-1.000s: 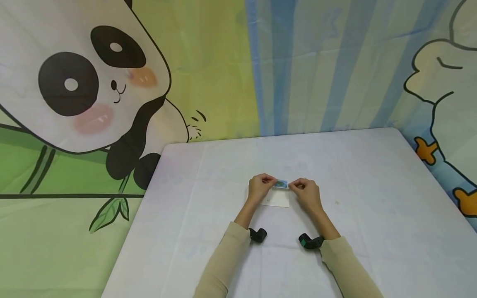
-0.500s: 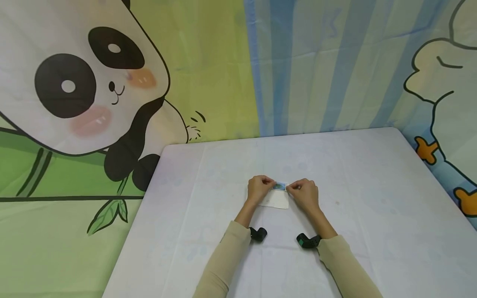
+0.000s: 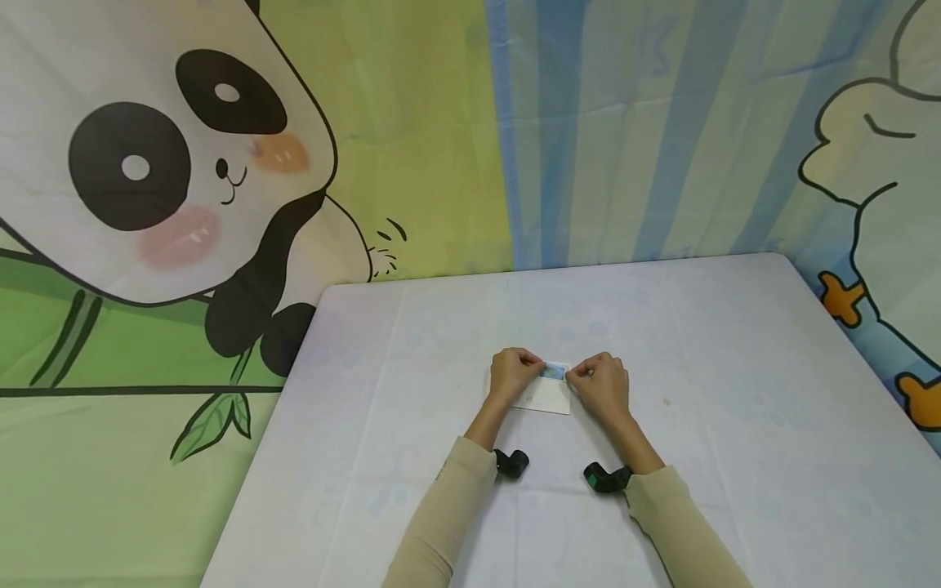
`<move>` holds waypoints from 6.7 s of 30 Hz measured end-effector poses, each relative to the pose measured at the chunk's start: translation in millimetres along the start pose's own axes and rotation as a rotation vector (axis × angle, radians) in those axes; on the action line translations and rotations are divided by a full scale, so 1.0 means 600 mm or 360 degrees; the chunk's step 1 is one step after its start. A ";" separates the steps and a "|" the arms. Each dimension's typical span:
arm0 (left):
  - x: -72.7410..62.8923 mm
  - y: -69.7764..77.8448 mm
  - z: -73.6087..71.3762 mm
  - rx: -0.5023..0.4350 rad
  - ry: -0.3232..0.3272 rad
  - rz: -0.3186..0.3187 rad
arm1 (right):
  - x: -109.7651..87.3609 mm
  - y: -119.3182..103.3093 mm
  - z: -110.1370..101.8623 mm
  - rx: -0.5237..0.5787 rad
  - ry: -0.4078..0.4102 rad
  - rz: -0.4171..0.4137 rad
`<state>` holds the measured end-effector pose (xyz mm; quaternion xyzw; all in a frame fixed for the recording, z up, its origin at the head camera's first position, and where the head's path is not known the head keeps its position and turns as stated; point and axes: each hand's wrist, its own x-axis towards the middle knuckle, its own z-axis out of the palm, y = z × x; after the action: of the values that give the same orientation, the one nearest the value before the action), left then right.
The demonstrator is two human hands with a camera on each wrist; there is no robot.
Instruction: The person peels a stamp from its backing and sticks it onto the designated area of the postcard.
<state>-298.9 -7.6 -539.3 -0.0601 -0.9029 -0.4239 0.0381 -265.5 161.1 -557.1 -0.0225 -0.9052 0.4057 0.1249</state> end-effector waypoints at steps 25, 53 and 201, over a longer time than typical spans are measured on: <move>0.003 -0.004 0.012 0.0099 0.0052 -0.0018 | 0.000 -0.002 0.011 -0.0109 0.0121 -0.0090; -0.001 -0.007 0.016 0.0068 0.0091 0.0026 | -0.004 -0.001 0.017 -0.0170 0.0191 -0.0078; -0.100 -0.149 -0.092 0.0674 0.0105 0.0584 | -0.045 -0.039 0.084 -0.0749 -0.0461 -0.0681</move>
<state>-251.3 -111.4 -579.2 -0.1996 -0.9436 -0.2135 0.1552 -250.3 104.7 -577.9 0.1973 -0.9664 0.1496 0.0689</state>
